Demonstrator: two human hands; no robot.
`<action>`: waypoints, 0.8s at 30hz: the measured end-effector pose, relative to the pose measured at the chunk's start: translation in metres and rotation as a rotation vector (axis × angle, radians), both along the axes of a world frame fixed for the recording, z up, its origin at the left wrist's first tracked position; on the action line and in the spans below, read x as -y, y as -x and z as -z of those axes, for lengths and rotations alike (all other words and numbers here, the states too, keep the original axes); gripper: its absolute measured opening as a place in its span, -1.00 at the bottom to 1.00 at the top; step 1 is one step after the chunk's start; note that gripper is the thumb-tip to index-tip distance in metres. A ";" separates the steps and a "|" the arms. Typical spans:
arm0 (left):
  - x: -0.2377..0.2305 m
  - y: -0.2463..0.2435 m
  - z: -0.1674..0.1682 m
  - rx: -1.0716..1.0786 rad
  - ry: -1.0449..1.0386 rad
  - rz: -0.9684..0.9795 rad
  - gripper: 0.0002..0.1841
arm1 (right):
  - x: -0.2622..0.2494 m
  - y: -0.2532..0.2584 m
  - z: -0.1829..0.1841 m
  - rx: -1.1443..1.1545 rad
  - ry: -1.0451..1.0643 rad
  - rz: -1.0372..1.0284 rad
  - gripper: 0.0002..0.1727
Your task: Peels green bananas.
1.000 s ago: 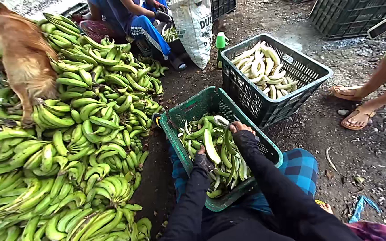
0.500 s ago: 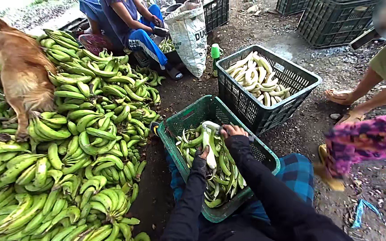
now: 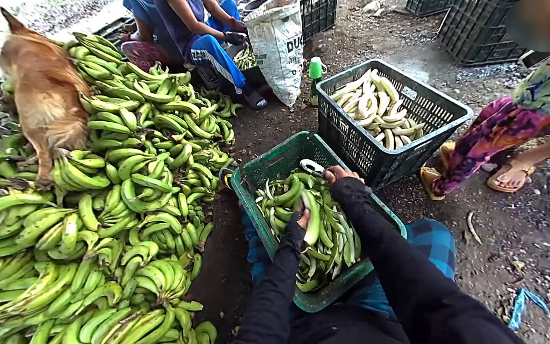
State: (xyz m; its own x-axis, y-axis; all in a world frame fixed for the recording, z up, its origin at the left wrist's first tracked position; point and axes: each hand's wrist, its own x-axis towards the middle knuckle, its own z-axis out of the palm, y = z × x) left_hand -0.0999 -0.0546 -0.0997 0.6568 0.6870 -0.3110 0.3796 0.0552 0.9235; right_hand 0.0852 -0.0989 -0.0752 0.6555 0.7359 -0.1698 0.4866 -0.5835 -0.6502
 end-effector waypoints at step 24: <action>-0.034 -0.034 0.006 0.316 0.043 -0.631 -0.49 | 0.048 0.103 0.008 -0.021 0.027 0.092 -0.46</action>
